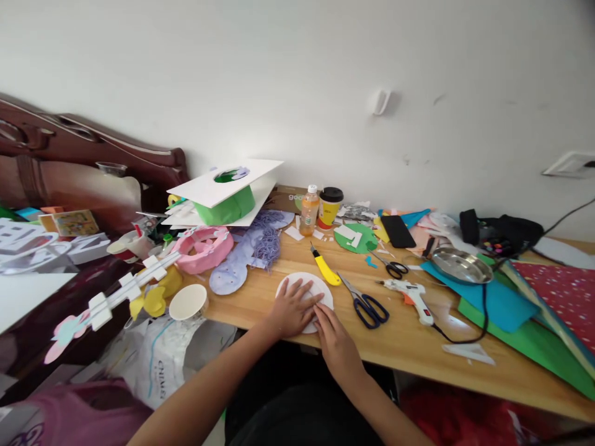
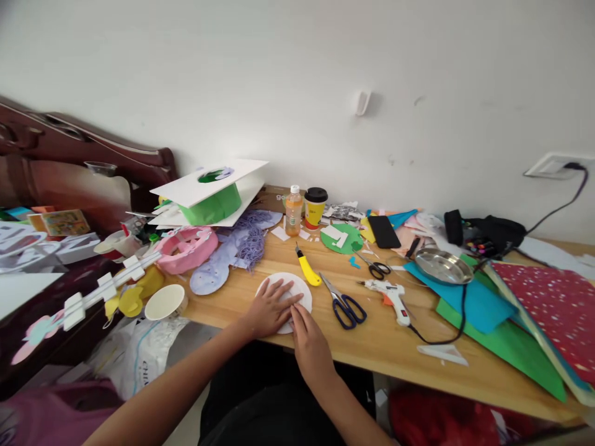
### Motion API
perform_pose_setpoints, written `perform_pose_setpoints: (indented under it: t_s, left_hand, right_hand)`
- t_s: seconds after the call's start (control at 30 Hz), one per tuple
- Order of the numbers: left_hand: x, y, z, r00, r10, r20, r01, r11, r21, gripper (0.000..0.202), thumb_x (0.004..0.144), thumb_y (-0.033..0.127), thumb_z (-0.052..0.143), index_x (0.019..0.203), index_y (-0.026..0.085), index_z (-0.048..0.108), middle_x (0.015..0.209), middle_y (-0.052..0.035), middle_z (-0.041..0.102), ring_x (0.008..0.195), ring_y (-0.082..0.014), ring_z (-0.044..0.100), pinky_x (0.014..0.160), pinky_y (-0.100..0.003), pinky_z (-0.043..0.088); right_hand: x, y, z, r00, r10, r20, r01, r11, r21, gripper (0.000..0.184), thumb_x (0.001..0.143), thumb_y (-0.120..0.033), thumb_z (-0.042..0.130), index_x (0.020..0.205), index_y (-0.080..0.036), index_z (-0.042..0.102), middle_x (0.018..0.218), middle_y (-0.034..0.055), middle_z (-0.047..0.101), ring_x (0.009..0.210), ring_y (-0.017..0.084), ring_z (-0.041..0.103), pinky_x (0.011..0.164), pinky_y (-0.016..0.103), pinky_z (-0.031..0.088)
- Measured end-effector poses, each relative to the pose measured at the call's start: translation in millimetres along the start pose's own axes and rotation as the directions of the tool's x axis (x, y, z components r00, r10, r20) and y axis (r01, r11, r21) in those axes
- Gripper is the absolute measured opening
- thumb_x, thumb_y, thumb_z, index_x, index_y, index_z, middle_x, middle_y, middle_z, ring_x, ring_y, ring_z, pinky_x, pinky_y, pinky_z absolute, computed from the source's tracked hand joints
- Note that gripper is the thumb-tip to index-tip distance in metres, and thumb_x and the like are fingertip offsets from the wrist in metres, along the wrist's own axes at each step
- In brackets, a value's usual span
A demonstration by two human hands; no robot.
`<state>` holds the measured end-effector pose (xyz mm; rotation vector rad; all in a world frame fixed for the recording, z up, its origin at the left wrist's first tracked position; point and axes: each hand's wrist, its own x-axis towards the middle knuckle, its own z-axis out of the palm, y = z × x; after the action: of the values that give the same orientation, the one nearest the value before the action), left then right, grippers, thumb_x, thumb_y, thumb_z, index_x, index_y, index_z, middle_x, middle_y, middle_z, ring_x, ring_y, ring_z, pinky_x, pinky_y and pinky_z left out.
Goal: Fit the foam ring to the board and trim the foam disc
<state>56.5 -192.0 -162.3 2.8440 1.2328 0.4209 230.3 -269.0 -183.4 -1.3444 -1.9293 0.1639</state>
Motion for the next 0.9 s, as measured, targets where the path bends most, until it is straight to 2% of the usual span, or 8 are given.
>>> perform_pose_setpoints:
  t_s: [0.17, 0.4, 0.67, 0.8, 0.87, 0.9]
  left_hand:
    - [1.9, -2.0, 1.7, 1.0, 0.018, 0.019, -0.018, 1.0, -0.004, 0.049, 0.103, 0.048, 0.042, 0.152, 0.043, 0.043, 0.162, -0.0023, 0.042, 0.147, -0.0326, 0.038, 0.12, -0.061, 0.024]
    - [5.3, -1.9, -0.4, 1.0, 0.014, -0.012, -0.013, 1.0, 0.026, 0.049, 0.103, 0.046, 0.045, 0.151, 0.046, 0.043, 0.16, 0.0, 0.044, 0.145, -0.0323, 0.042, 0.118, -0.059, 0.029]
    - [10.7, -1.7, -4.7, 1.0, 0.02, 0.019, -0.021, 0.998, 0.052, 0.05, 0.101, 0.039, 0.051, 0.15, 0.043, 0.046, 0.159, -0.0024, 0.047, 0.143, -0.0339, 0.043, 0.116, -0.06, 0.032]
    - [11.2, -2.7, -3.6, 1.0, 0.023, 0.015, -0.024, 0.998, 0.065, 0.049, 0.101, 0.038, 0.051, 0.15, 0.044, 0.047, 0.158, -0.0019, 0.047, 0.143, -0.0343, 0.044, 0.115, -0.061, 0.032]
    - [10.8, -3.7, -2.1, 0.999, 0.033, -0.011, -0.032, 0.997, 0.072, 0.05, 0.1, 0.039, 0.052, 0.15, 0.044, 0.048, 0.157, -0.0022, 0.048, 0.142, -0.0336, 0.045, 0.116, -0.059, 0.031]
    - [10.7, -4.2, -1.3, 0.999, 0.04, -0.024, -0.038, 0.996, 0.077, 0.051, 0.1, 0.039, 0.052, 0.15, 0.044, 0.047, 0.157, -0.0022, 0.048, 0.142, -0.0331, 0.045, 0.116, -0.058, 0.03]
  right_hand:
    - [-3.5, 5.5, 4.6, 0.999, 0.024, -0.031, -0.023, 0.998, 0.055, 0.038, 0.104, -0.024, 0.045, 0.137, -0.02, 0.062, 0.132, 0.0151, 0.067, 0.121, 0.026, 0.066, 0.101, 0.041, 0.058]
    - [3.0, 8.1, 5.1, 0.997, 0.051, -0.05, -0.044, 0.99, 0.132, 0.038, 0.102, -0.022, 0.048, 0.137, -0.022, 0.063, 0.13, 0.0136, 0.067, 0.12, 0.025, 0.066, 0.102, 0.041, 0.057]
    - [4.2, 12.6, 11.7, 0.998, 0.058, -0.04, -0.052, 0.989, 0.139, 0.04, 0.101, -0.018, 0.046, 0.139, -0.022, 0.06, 0.134, 0.0148, 0.065, 0.125, 0.026, 0.063, 0.103, 0.043, 0.057]
    - [7.8, -3.0, 4.7, 0.995, 0.086, 0.051, -0.09, 0.992, 0.087, 0.043, 0.098, -0.011, 0.045, 0.137, -0.017, 0.06, 0.138, 0.0164, 0.063, 0.129, 0.026, 0.061, 0.104, 0.042, 0.056]
    - [22.9, -7.6, -13.9, 0.979, 0.12, 0.165, -0.12, 0.993, -0.011, 0.041, 0.094, -0.008, 0.052, 0.131, -0.019, 0.064, 0.135, 0.013, 0.065, 0.125, 0.024, 0.064, 0.103, 0.038, 0.057]
    - [36.4, -4.8, -29.1, 0.957, 0.157, 0.245, -0.138, 0.986, -0.091, 0.039, 0.092, -0.009, 0.056, 0.127, -0.023, 0.066, 0.132, 0.0089, 0.068, 0.121, 0.022, 0.065, 0.102, 0.035, 0.057]
